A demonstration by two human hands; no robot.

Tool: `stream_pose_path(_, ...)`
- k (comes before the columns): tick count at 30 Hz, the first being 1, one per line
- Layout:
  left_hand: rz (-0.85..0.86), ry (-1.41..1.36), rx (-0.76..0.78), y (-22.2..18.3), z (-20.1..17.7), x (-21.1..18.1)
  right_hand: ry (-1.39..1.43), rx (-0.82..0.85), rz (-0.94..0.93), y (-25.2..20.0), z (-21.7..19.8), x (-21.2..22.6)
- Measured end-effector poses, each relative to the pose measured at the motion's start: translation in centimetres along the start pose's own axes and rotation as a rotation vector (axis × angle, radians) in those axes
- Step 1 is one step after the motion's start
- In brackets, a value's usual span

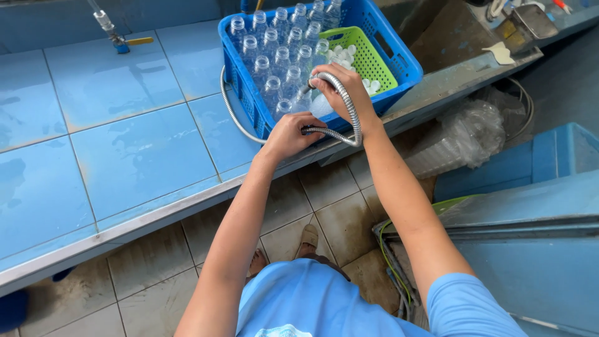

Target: Rinsing a crate of empty plastic bottles and a small basket of caps using a pressurized water hose at a washing station.

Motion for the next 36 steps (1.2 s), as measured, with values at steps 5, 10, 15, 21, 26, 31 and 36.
stream_pose_path(5,0.113,0.086,-0.193,-3.8,-4.2,0.2,-0.01,0.059,-0.007,-0.5,0.3,-1.0)
stream_pose_path(10,0.073,0.042,-0.532,-5.9,-7.9,2.0,-0.08,0.019,-0.017,-1.4,1.1,-2.2)
stream_pose_path(15,-0.056,0.032,-0.771,-7.9,-8.7,3.7,-0.15,0.073,0.05,-2.3,2.9,-4.2)
stream_pose_path(21,-0.092,0.083,-0.834,-10.1,-10.5,4.2,-0.18,0.08,0.023,-2.0,2.6,-3.3)
stream_pose_path(26,-0.144,0.078,-0.795,-10.2,-10.7,2.9,-0.186,0.08,-0.048,-1.4,1.2,-1.7)
stream_pose_path(31,-0.195,0.066,-0.733,-9.7,-10.5,2.5,-0.274,0.095,-0.164,0.1,-0.7,2.3)
stream_pose_path(36,-0.184,0.083,-0.728,-8.8,-10.0,2.5,-0.176,0.117,-0.232,0.5,1.2,4.3)
Point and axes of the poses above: each hand's wrist, its own y-axis towards the middle knuckle, its own z-axis out of the palm, x = y × z, the point moved 5 cm from there along y, towards the middle knuckle, and after that the axes turned 12 degrees about -x, right-handed, at the moved point
